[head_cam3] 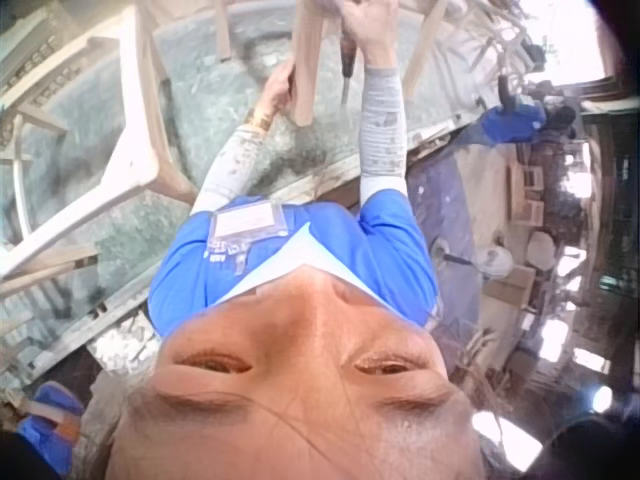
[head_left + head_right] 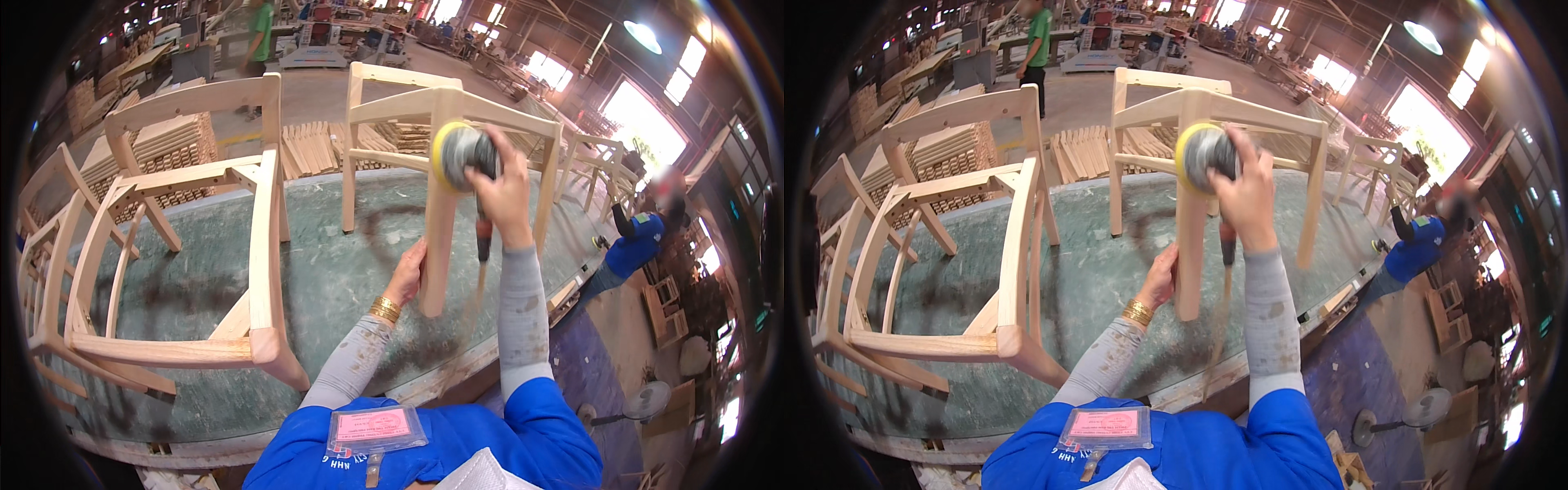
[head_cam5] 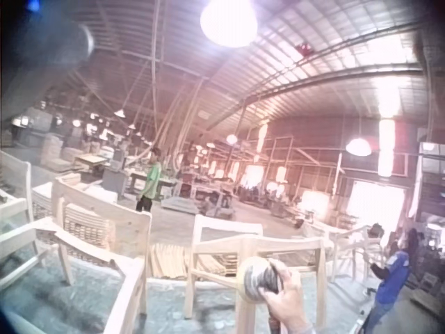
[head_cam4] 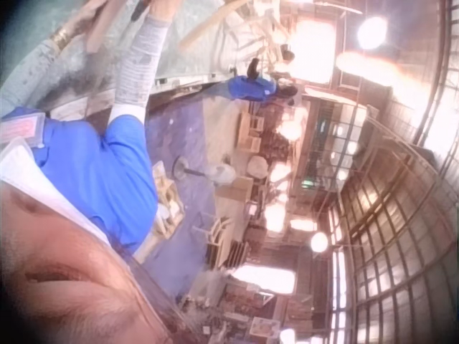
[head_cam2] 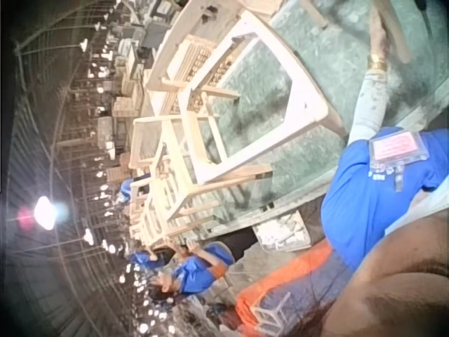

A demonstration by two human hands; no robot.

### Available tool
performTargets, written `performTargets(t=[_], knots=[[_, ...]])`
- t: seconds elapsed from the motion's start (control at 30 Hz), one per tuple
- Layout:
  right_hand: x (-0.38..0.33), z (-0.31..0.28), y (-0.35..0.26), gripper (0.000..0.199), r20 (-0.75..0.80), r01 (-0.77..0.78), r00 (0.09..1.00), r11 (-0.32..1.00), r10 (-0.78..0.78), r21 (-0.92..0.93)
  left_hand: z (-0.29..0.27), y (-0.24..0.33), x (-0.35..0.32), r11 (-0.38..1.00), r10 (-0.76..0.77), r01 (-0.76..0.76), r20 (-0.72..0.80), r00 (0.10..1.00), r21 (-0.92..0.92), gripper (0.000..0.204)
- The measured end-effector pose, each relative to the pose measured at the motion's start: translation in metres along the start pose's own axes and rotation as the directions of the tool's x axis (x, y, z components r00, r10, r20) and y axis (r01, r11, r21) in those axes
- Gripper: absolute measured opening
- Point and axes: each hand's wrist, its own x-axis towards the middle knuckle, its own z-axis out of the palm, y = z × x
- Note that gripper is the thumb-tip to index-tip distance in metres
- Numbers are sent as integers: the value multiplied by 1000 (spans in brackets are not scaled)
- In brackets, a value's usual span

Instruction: The person uses a handheld orbital sander to smooth the surfaces of wooden chair frames on a workbench. They reposition the chairs and sand different legs and rails in sequence.

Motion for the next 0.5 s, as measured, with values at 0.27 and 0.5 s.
performTargets(t=[0.27,0.5], knots=[[-144,-60,47,75,227,-374,908,926,353,58,3,7,14,998,21,-20,5,1000,-52,39],[-104,-74,42,66,-39,-234,971,972,236,31,4,1,2,999,-40,40,6,999,6,41]])
